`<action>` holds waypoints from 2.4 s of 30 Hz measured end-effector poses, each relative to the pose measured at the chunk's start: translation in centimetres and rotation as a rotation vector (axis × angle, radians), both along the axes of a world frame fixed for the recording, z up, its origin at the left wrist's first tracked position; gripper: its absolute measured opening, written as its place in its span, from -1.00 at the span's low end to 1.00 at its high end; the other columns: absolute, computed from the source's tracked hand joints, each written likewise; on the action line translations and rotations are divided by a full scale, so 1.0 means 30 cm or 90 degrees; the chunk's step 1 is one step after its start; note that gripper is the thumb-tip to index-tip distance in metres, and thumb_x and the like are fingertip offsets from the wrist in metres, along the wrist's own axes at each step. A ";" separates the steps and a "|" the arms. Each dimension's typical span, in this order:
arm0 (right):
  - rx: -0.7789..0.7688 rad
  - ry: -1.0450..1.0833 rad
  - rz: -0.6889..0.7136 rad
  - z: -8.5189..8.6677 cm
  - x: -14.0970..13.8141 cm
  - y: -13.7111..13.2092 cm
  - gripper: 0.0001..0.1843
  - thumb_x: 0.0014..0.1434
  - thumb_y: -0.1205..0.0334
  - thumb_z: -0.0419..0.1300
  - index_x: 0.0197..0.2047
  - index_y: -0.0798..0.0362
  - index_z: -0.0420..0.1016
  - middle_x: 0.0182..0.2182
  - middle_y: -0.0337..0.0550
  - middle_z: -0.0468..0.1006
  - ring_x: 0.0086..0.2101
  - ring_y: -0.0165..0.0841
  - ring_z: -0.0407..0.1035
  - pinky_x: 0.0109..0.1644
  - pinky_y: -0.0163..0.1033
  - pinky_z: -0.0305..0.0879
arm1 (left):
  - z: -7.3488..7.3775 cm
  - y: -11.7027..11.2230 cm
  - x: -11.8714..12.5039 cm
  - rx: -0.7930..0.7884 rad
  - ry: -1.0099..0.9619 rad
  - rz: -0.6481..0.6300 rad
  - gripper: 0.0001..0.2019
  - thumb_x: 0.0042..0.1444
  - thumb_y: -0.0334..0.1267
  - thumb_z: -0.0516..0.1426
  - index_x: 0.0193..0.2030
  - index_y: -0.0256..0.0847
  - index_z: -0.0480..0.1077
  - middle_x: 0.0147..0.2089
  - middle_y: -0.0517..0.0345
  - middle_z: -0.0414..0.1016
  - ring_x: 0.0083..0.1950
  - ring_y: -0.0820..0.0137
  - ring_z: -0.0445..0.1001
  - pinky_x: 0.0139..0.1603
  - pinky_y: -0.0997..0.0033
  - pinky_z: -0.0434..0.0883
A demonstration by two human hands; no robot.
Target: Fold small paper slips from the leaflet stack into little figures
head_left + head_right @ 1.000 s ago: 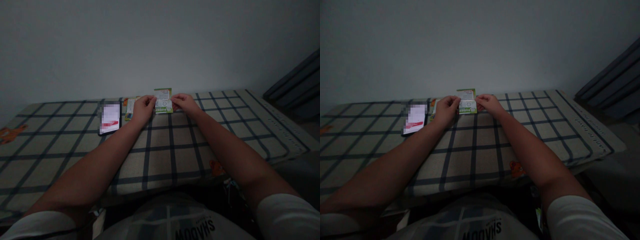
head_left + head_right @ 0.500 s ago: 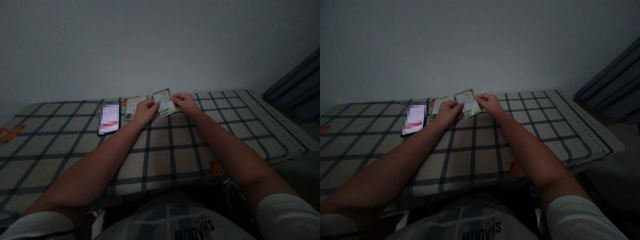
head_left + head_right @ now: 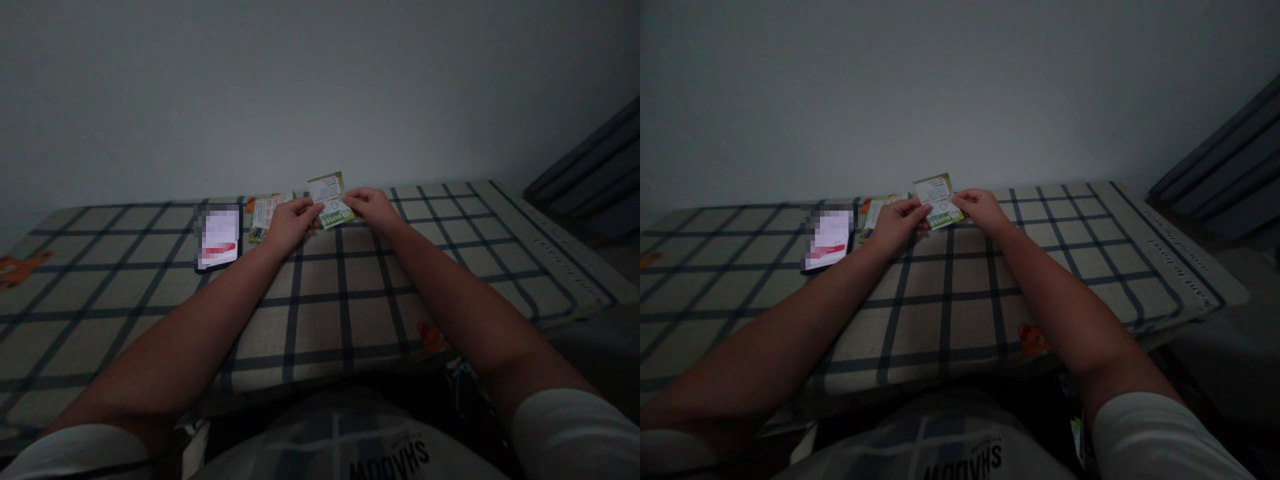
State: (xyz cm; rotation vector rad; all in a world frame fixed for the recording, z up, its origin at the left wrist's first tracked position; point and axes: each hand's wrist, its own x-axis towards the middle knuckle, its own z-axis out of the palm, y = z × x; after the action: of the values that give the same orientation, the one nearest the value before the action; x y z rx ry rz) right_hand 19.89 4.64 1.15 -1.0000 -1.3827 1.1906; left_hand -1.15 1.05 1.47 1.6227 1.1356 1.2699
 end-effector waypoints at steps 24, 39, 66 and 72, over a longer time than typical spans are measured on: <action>0.214 -0.057 0.072 -0.003 0.005 0.000 -0.52 -0.05 -0.19 0.48 -0.36 0.04 0.51 -0.13 -0.12 0.54 -0.24 -0.37 0.43 -0.25 -0.26 0.52 | 0.033 -0.002 0.023 -0.253 -0.358 -0.085 -0.80 0.23 -0.51 0.14 -0.08 -0.28 0.53 -0.54 0.27 0.47 -0.64 0.63 0.33 -0.63 0.73 0.28; 0.115 -0.009 0.051 -0.003 0.000 -0.006 -0.45 -0.10 -0.21 0.51 -0.41 0.02 0.38 -0.46 -0.29 0.53 -0.40 -0.43 0.50 -0.33 -0.32 0.47 | -0.019 -0.023 0.036 0.039 -0.128 -0.002 -0.64 0.17 0.09 0.30 -0.21 -0.20 0.55 -0.40 0.21 0.47 -0.43 0.45 0.50 -0.43 0.49 0.52; 0.113 -0.034 0.046 -0.003 -0.004 -0.012 -0.54 -0.04 -0.18 0.48 -0.38 0.06 0.56 -0.41 -0.22 0.57 -0.37 -0.42 0.42 -0.31 -0.30 0.48 | -0.001 -0.033 0.019 0.128 0.047 0.103 -0.78 0.24 -0.12 0.25 -0.33 -0.18 0.61 -0.49 0.21 0.54 -0.48 0.44 0.45 -0.38 0.49 0.35; 0.118 -0.047 0.026 0.003 -0.002 -0.015 -0.56 -0.01 -0.16 0.46 -0.37 0.06 0.57 -0.41 -0.21 0.57 -0.39 -0.42 0.40 -0.30 -0.29 0.45 | 0.013 -0.043 0.023 0.124 0.037 0.106 -0.78 0.22 -0.14 0.27 -0.39 -0.19 0.61 -0.51 0.20 0.52 -0.51 0.47 0.41 -0.43 0.50 0.31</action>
State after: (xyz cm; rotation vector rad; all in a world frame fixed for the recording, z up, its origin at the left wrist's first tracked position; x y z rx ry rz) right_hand 19.84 4.20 1.23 -0.8958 -1.5478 1.0432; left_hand -0.46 -0.23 1.85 1.7455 1.2366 1.4878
